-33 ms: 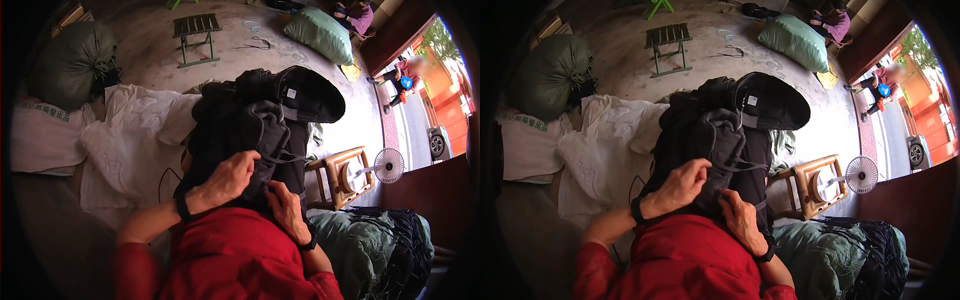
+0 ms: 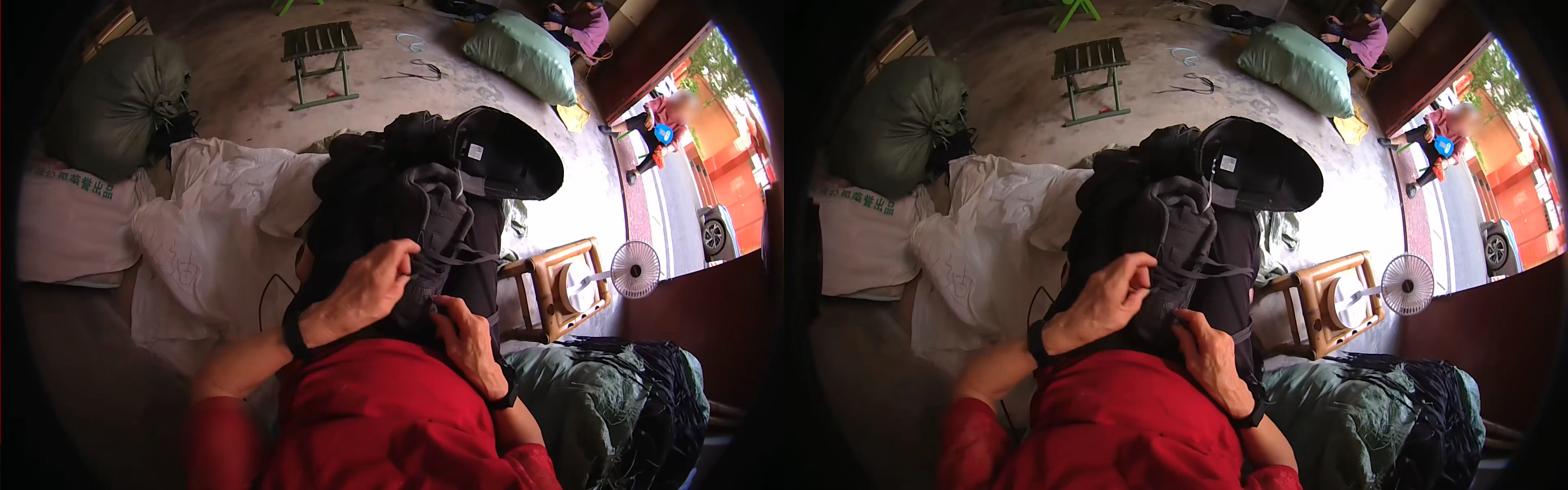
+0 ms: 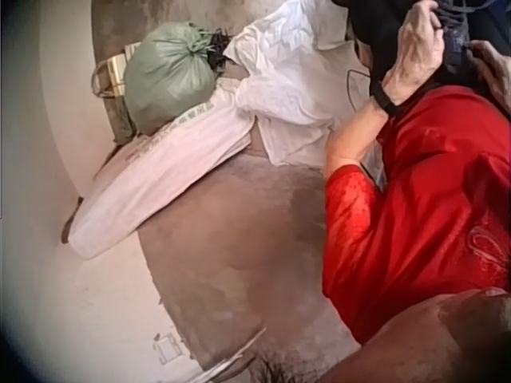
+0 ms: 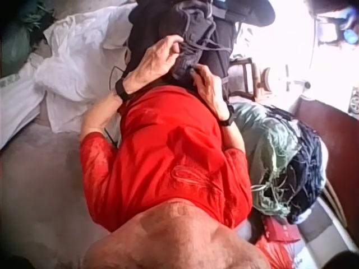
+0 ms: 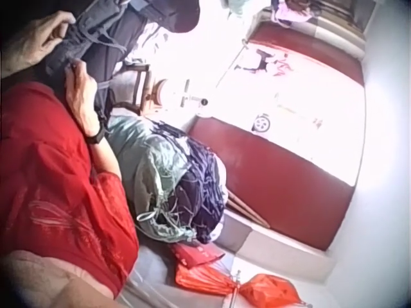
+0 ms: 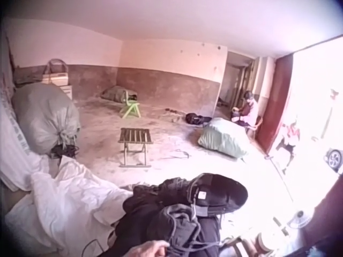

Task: Insert laces into the eyelets of a shoe.

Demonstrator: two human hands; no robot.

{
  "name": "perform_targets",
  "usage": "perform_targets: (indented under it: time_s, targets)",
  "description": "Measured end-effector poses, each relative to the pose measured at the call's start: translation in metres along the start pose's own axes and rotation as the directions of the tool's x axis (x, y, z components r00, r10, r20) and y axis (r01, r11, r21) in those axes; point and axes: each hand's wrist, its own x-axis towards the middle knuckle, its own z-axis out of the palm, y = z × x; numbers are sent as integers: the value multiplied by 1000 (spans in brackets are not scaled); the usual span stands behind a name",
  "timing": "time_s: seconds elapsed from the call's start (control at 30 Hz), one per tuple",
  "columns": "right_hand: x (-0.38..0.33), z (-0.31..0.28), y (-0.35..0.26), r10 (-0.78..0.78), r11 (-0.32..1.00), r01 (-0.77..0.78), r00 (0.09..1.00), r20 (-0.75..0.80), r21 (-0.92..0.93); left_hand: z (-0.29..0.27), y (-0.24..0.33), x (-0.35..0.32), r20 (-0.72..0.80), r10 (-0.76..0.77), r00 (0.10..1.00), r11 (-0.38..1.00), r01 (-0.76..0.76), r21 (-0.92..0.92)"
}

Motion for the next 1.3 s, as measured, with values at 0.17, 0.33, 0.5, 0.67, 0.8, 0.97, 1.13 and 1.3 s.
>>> perform_targets:
  time_s: [0.17,0.33,0.5,0.67,0.8,0.97,1.13,1.3]
  targets:
    - [4,-3,2,-66,995,70,996,-51,69,-14,-1,-2,24,89,996,987,-91,132]
    - [21,-1,0,-68,997,73,991,-116,32,-8,-4,1,17,87,996,982,-89,168]
    - [29,15,9,-344,902,242,903,-256,-359,-4,-9,3,3,56,998,991,-56,118]
    - [32,17,2,-344,857,194,905,-250,-477,-4,-9,2,9,64,998,992,-64,110]
    - [52,-8,-9,-160,928,140,987,-30,-345,-4,-14,-2,-12,61,998,994,-60,86]
    - [65,-14,3,-254,893,280,960,120,-353,-3,-14,0,-47,54,997,997,-51,66]
    - [68,-28,1,-274,897,333,935,225,-292,-4,-15,3,17,11,1000,999,-12,46]
    - [50,-36,2,-192,881,252,964,185,-400,0,-18,3,42,29,999,999,-30,32]
